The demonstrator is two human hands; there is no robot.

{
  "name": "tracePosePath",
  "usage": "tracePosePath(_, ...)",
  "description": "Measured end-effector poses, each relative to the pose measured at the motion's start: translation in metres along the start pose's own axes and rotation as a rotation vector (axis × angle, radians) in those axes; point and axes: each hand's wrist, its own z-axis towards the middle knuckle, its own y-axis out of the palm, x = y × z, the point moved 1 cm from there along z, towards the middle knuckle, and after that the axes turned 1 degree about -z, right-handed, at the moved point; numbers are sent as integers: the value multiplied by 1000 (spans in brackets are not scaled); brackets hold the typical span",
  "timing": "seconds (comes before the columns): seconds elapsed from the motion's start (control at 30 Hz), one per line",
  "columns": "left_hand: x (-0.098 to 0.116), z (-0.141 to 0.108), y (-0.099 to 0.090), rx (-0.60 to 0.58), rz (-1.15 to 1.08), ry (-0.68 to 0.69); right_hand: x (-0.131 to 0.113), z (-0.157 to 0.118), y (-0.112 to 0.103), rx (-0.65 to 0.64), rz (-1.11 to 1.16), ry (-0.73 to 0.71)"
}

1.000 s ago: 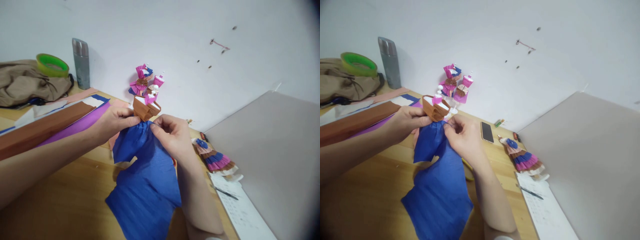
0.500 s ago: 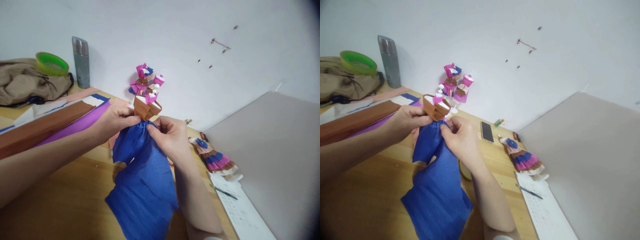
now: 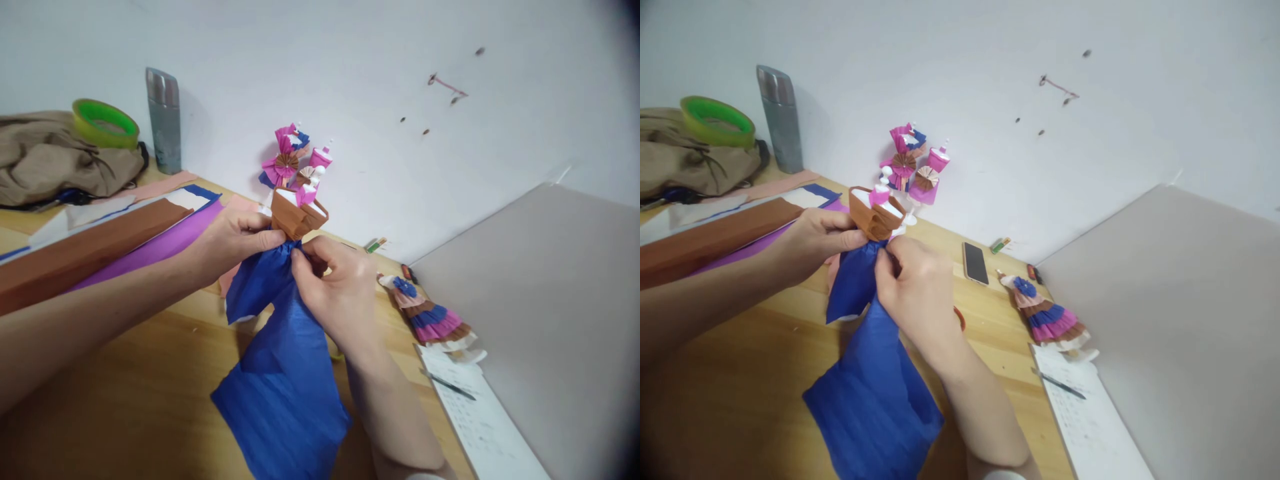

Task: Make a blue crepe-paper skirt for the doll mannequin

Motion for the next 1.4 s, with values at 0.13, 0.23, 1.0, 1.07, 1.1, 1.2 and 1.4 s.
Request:
tracePosePath(0.13,0,1,1,9,1,-15,-2,-2,1,22,-74,-28)
tracePosePath(0.23,0,1,1,16,11,-7,-3,-3,1,32,-136,-49)
tracePosePath(1.0,-3,2,0,35,40,-14,10,2,-10,-52,173,202)
tracePosePath(1.07,-3,2,-1,21,38,-19,11,3,-11,-50,170,215)
tracePosePath(1.1,-3,2,-1,16,38,-21,12,3,-11,-43,174,223)
tracePosePath(1.2,-3,2,-1,21,39,-24,13,4,-9,-32,209,255)
tracePosePath(1.4,-4,1,2,36,46,-40,15,7,1,-45,298,288)
